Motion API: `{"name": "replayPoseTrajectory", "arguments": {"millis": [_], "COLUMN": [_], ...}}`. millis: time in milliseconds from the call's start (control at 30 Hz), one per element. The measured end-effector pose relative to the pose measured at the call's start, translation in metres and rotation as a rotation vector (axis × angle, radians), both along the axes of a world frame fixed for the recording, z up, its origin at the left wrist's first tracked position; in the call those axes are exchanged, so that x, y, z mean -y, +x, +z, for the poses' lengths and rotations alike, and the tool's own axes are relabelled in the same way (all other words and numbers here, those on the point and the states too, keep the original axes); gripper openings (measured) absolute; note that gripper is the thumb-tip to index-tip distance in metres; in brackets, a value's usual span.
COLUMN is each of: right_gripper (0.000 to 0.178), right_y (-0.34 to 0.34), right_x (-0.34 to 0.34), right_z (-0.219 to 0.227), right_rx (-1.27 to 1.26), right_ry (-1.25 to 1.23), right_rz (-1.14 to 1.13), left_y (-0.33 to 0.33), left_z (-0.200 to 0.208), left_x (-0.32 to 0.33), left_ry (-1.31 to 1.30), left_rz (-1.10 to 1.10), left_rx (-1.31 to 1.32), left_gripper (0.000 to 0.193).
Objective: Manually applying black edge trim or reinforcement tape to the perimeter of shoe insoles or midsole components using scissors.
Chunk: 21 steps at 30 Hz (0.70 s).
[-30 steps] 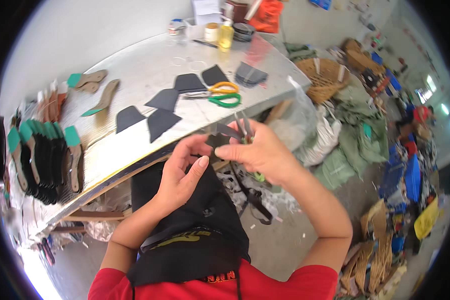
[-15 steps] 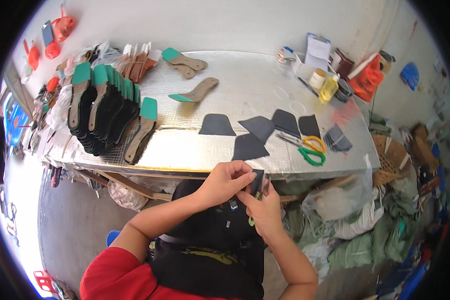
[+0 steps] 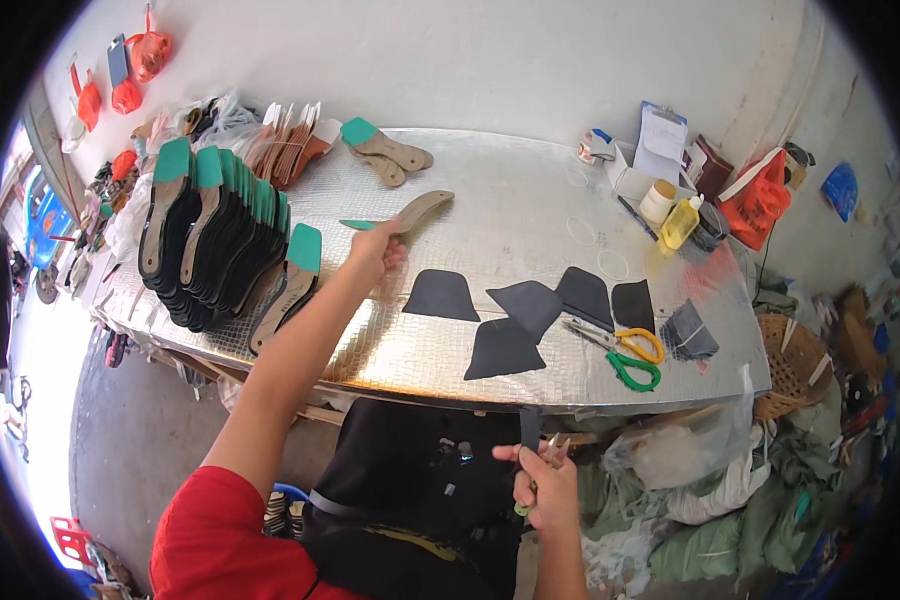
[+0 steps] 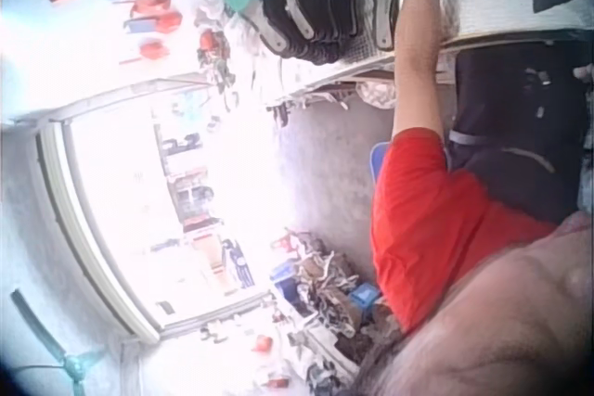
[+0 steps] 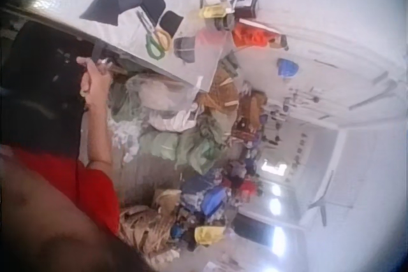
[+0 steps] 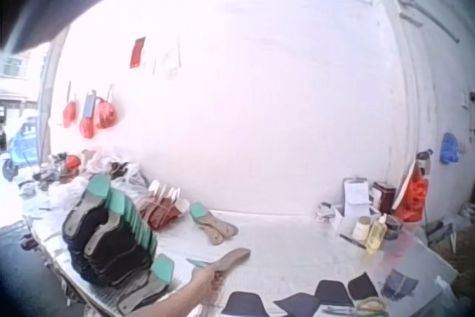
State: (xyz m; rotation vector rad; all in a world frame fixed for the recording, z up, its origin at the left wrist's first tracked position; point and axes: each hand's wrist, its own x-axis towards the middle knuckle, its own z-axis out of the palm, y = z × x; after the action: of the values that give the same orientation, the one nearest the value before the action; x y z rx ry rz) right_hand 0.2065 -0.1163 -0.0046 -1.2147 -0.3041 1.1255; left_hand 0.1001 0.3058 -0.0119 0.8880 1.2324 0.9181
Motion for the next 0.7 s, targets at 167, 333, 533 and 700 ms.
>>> {"name": "replayPoseTrajectory", "arguments": {"millis": [167, 333, 533, 700], "right_gripper": [0.014, 0.015, 0.009, 0.012], "right_y": [-0.012, -0.006, -0.016, -0.055], "right_x": [-0.002, 0.003, -0.018, -0.039], "right_z": [-0.008, -0.022, 0.006, 0.033], "right_rx": [-0.044, 0.335, 0.442, 0.661], "right_ry": [-0.012, -0.077, 0.094, 0.244], "right_rz": [0.021, -0.238, -0.352, -0.259], "left_y": [-0.005, -0.026, -0.063, -0.064], "left_z": [-0.021, 0.076, 0.083, 0.050], "left_x": [-0.069, 0.013, 0.154, 0.242], "left_ry": [0.311, 0.957, 0.258, 0.016], "left_rz": [0.342, 0.093, -0.541, -0.649], "left_rx": [-0.197, 0.077, 0.377, 0.465], "left_gripper": [0.039, 0.035, 0.036, 0.034]}}
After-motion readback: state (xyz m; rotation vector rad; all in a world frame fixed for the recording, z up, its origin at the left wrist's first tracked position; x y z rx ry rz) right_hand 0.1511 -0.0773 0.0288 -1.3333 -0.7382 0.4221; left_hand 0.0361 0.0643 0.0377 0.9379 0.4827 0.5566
